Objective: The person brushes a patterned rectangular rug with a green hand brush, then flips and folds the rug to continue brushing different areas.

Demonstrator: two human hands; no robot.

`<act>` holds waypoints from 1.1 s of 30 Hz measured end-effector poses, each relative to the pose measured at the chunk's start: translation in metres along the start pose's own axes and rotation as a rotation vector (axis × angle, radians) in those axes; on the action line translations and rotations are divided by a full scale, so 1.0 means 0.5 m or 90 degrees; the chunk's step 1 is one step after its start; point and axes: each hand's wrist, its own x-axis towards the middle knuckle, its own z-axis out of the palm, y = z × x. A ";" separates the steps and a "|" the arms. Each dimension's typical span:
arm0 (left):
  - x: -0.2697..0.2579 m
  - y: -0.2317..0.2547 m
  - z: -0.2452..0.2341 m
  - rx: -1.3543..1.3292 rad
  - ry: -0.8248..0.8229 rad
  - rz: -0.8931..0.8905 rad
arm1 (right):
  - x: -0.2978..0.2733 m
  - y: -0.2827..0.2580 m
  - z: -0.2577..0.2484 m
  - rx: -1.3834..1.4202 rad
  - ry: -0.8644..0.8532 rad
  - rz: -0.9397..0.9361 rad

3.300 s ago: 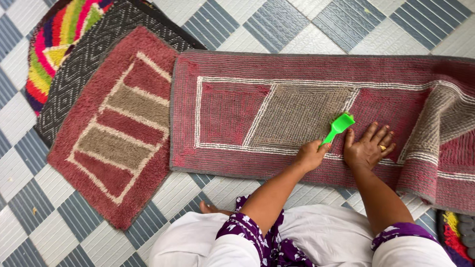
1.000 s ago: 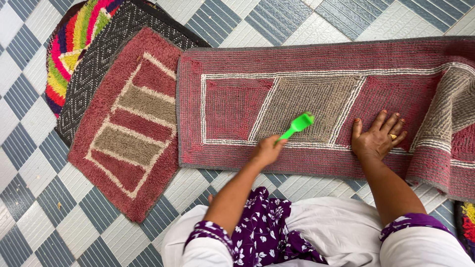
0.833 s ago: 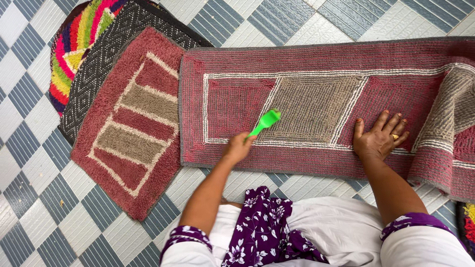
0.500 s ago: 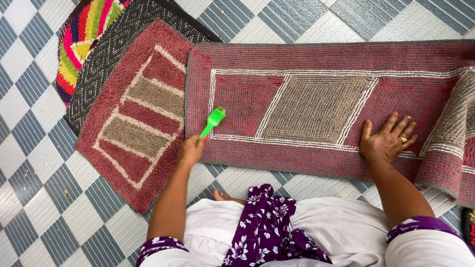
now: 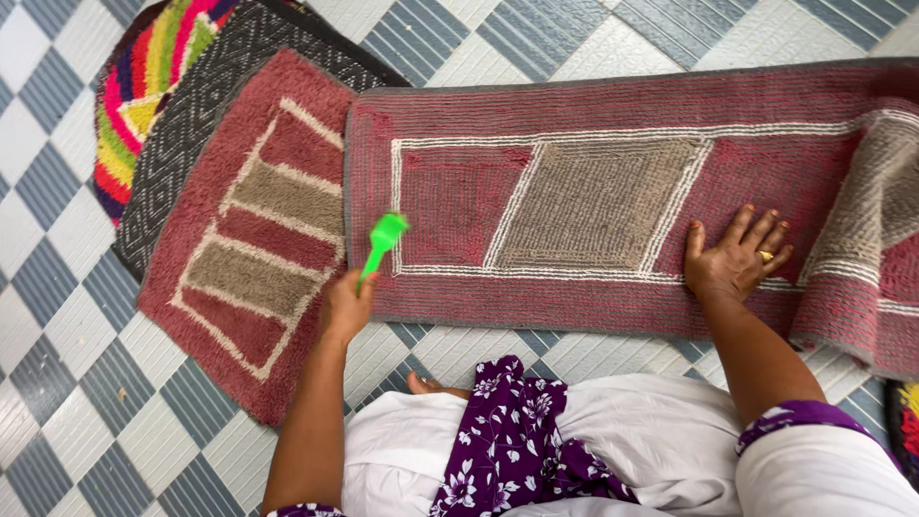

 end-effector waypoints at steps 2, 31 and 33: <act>-0.011 0.093 0.013 -0.089 -0.112 0.084 | -0.005 0.004 0.000 -0.004 0.003 -0.002; -0.007 0.191 0.184 -0.029 -0.225 0.072 | -0.001 0.005 0.002 -0.003 0.015 -0.017; 0.000 0.123 0.138 -0.032 -0.184 0.051 | -0.002 0.004 0.001 -0.004 0.007 -0.011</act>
